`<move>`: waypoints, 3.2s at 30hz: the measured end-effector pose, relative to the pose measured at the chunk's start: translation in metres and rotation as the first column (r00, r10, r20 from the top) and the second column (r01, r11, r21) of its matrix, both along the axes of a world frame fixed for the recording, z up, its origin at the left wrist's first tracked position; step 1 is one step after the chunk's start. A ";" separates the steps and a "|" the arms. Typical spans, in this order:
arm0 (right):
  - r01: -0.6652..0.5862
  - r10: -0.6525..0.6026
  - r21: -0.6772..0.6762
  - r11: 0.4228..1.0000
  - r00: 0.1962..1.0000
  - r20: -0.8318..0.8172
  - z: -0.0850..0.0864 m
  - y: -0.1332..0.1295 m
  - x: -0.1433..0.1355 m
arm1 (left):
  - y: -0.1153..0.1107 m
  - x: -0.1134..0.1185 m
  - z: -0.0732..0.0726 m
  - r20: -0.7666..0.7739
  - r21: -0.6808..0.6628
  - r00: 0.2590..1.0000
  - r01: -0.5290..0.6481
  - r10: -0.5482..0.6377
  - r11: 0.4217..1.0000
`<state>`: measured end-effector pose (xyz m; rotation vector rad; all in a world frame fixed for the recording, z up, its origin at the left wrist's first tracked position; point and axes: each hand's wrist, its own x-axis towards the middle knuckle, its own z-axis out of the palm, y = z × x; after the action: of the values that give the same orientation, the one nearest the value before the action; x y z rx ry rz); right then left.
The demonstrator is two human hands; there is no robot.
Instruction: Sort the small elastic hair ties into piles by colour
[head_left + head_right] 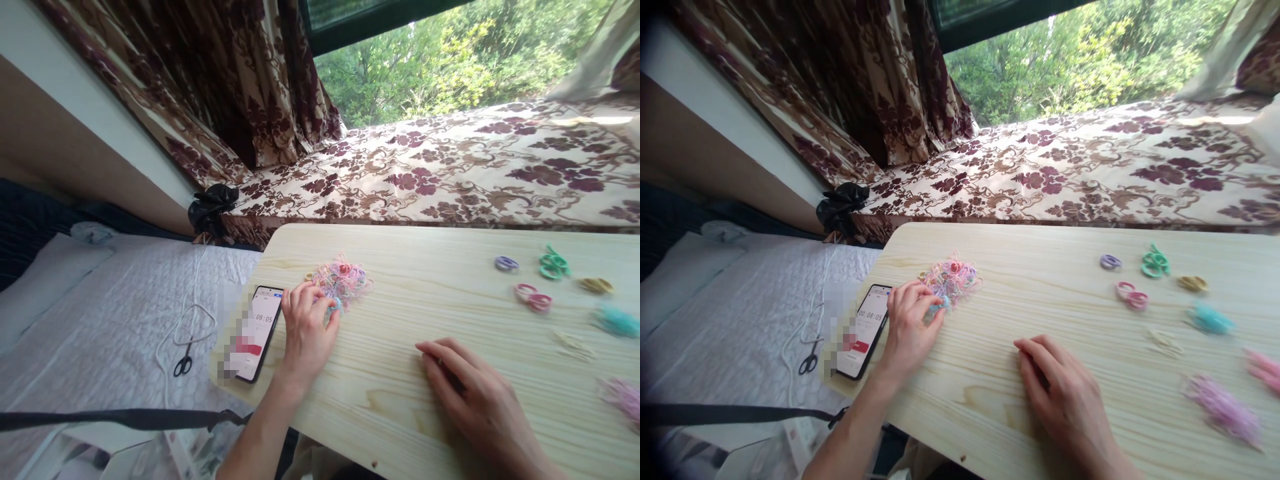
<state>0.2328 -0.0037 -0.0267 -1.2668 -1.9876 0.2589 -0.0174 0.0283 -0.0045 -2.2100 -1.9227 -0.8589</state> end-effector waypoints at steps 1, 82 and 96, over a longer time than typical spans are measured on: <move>-0.003 0.003 0.006 1.000 1.000 0.002 0.000 0.000 0.000 | 0.001 0.002 -0.001 0.000 -0.001 1.000 -0.008 0.008 1.000; 0.239 -0.165 -0.305 0.922 0.954 0.250 0.027 -0.012 0.074 | -0.030 0.030 -0.016 0.149 0.028 0.921 0.361 -0.361 0.932; 0.258 -0.048 -0.394 0.882 0.881 0.470 0.041 0.001 0.068 | -0.027 0.034 -0.023 0.126 0.018 0.911 0.394 -0.393 0.919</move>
<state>0.3004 -0.0030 0.0140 -1.9209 -2.2719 0.3869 0.0163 0.0015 -0.0270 -2.6584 -1.5425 -1.0664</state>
